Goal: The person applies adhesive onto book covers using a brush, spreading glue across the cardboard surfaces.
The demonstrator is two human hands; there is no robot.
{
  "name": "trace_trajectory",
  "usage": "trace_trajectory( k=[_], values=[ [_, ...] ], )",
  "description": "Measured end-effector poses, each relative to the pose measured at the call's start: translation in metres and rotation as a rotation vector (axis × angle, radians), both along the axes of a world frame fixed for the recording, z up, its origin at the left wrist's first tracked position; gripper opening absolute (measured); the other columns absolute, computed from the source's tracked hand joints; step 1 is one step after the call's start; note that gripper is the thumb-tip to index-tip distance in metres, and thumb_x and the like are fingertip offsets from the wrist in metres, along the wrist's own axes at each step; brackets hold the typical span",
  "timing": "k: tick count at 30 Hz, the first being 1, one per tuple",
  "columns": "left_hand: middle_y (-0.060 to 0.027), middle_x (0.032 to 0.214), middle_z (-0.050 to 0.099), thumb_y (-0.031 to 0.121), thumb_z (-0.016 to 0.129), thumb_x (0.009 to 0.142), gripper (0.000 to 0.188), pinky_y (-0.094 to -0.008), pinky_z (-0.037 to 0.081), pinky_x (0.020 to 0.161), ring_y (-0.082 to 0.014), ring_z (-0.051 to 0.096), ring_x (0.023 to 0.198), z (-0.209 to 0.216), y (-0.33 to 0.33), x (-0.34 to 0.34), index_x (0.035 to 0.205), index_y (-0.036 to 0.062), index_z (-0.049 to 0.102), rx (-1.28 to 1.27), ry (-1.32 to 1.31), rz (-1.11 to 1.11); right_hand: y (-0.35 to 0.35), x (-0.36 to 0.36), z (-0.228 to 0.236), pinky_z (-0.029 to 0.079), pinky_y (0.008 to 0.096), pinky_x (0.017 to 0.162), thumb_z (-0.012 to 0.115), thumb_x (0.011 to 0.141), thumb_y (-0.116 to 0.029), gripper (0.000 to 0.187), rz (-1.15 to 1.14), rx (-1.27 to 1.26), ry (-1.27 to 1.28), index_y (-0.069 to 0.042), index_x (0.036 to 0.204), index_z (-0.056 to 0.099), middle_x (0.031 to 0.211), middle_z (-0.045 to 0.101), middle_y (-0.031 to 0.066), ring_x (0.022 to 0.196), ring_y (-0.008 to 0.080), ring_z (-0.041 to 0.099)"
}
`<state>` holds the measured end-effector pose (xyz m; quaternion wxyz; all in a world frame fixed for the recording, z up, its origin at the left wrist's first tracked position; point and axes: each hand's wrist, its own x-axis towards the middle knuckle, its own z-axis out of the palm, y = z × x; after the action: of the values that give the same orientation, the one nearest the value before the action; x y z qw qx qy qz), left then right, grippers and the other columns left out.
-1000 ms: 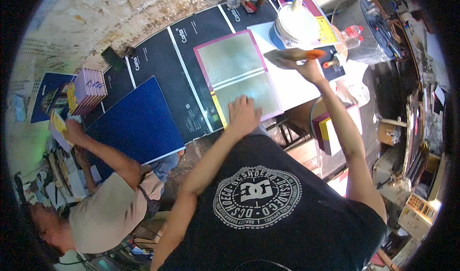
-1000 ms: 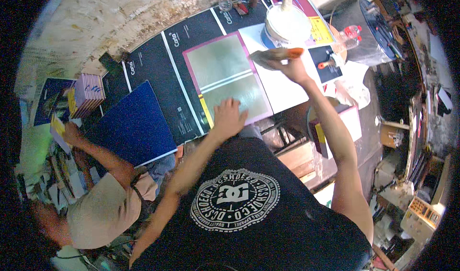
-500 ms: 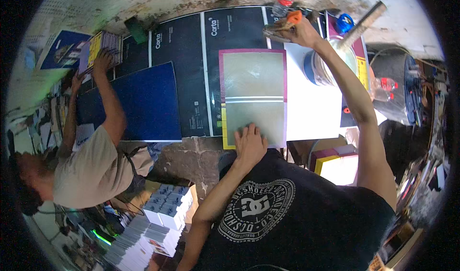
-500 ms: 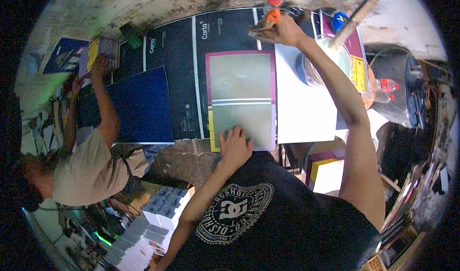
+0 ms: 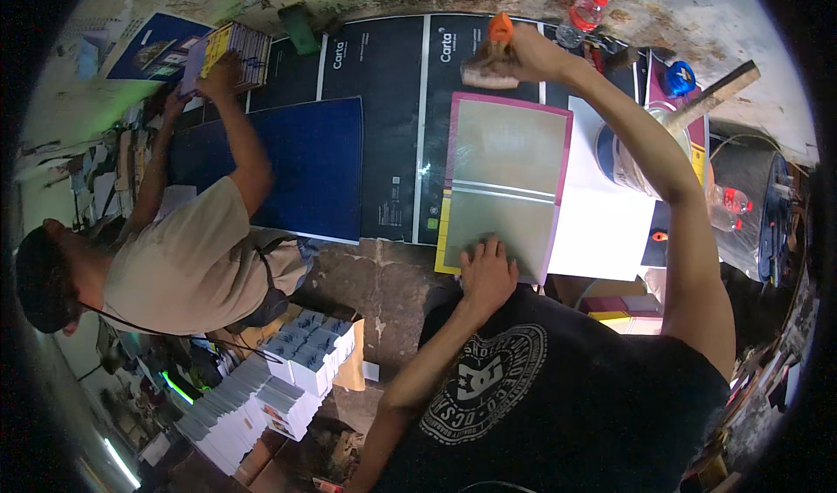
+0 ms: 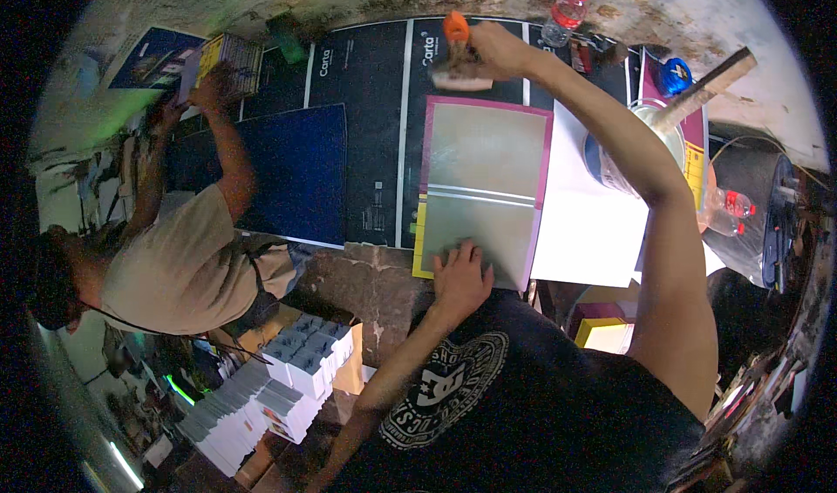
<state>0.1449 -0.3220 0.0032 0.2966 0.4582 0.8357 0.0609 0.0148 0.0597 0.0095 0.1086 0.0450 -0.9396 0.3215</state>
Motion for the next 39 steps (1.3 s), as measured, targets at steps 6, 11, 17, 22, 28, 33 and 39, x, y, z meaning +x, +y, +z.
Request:
trace_trajectory(
  k=[6, 11, 17, 22, 28, 33, 39],
  values=[
    [-0.0113, 0.132, 0.051, 0.037, 0.059, 0.091, 0.047, -0.0553, 0.034, 0.099, -0.0297, 0.052, 0.119, 0.0, 0.003, 0.0, 0.123, 0.0025, 0.062, -0.061, -0.044, 0.021, -0.057, -0.011, -0.003, 0.05, 0.041, 0.061, 0.078, 0.081, -0.039, 0.034, 0.32, 0.125, -0.446, -0.007, 0.084, 0.069, 0.072, 0.066, 0.012, 0.066, 0.0291, 0.065],
    [-0.012, 0.132, 0.05, 0.034, 0.061, 0.091, 0.047, -0.0548, 0.035, 0.098, -0.0309, 0.051, 0.12, -0.002, 0.0, 0.001, 0.125, 0.0026, 0.06, -0.032, -0.069, 0.029, 0.009, -0.068, -0.003, 0.05, 0.0449, 0.062, 0.074, 0.082, -0.051, 0.04, -0.057, 0.235, -0.01, -0.011, 0.081, 0.071, 0.073, 0.067, 0.0148, 0.067, 0.0336, 0.066],
    [-0.0106, 0.135, 0.05, 0.035, 0.061, 0.09, 0.048, -0.0546, 0.037, 0.096, -0.0312, 0.052, 0.12, -0.005, -0.002, 0.001, 0.128, 0.0046, 0.059, -0.055, -0.089, 0.04, -0.085, -0.024, 0.012, 0.051, 0.0462, 0.065, 0.073, 0.081, -0.041, 0.037, 0.415, -0.156, -0.496, -0.005, 0.078, 0.067, 0.074, 0.068, 0.0168, 0.071, 0.0324, 0.067],
    [-0.0103, 0.136, 0.049, 0.035, 0.061, 0.09, 0.05, -0.0569, 0.037, 0.099, -0.0314, 0.051, 0.122, 0.001, 0.006, -0.004, 0.129, 0.0045, 0.058, -0.099, -0.12, 0.014, -0.052, -0.058, 0.005, 0.05, 0.0477, 0.062, 0.072, 0.082, -0.048, 0.042, 0.161, 0.048, -0.362, -0.008, 0.071, 0.067, 0.066, 0.065, 0.0159, 0.062, 0.0342, 0.065],
    [-0.0111, 0.137, 0.048, 0.037, 0.067, 0.085, 0.056, -0.0591, 0.036, 0.101, -0.0335, 0.048, 0.124, -0.003, -0.009, -0.03, 0.129, 0.0041, 0.057, 0.0, -0.131, 0.167, -0.053, -0.054, 0.043, 0.051, 0.0457, 0.06, 0.069, 0.086, -0.05, 0.045, 0.123, -0.021, 0.003, -0.007, 0.078, 0.065, 0.061, 0.062, 0.0153, 0.059, 0.0364, 0.063],
    [-0.0134, 0.137, 0.046, 0.039, 0.078, 0.075, 0.074, -0.0608, 0.037, 0.099, -0.035, 0.045, 0.125, -0.002, -0.013, -0.059, 0.133, 0.0035, 0.05, -0.021, -0.008, 0.19, -0.112, 0.018, -0.005, 0.048, 0.0456, 0.058, 0.072, 0.085, -0.048, 0.046, 0.334, -0.206, -0.259, -0.005, 0.073, 0.064, 0.062, 0.06, 0.0172, 0.055, 0.0324, 0.058],
    [-0.0152, 0.137, 0.045, 0.04, 0.081, 0.071, 0.085, -0.062, 0.037, 0.098, -0.035, 0.045, 0.126, 0.0, -0.015, -0.057, 0.137, 0.0028, 0.042, -0.032, 0.035, 0.153, -0.054, 0.023, 0.006, 0.049, 0.0447, 0.059, 0.072, 0.082, -0.033, 0.033, -0.16, 0.015, -0.175, -0.003, 0.069, 0.063, 0.065, 0.064, 0.0172, 0.059, 0.0327, 0.063]
  ],
)
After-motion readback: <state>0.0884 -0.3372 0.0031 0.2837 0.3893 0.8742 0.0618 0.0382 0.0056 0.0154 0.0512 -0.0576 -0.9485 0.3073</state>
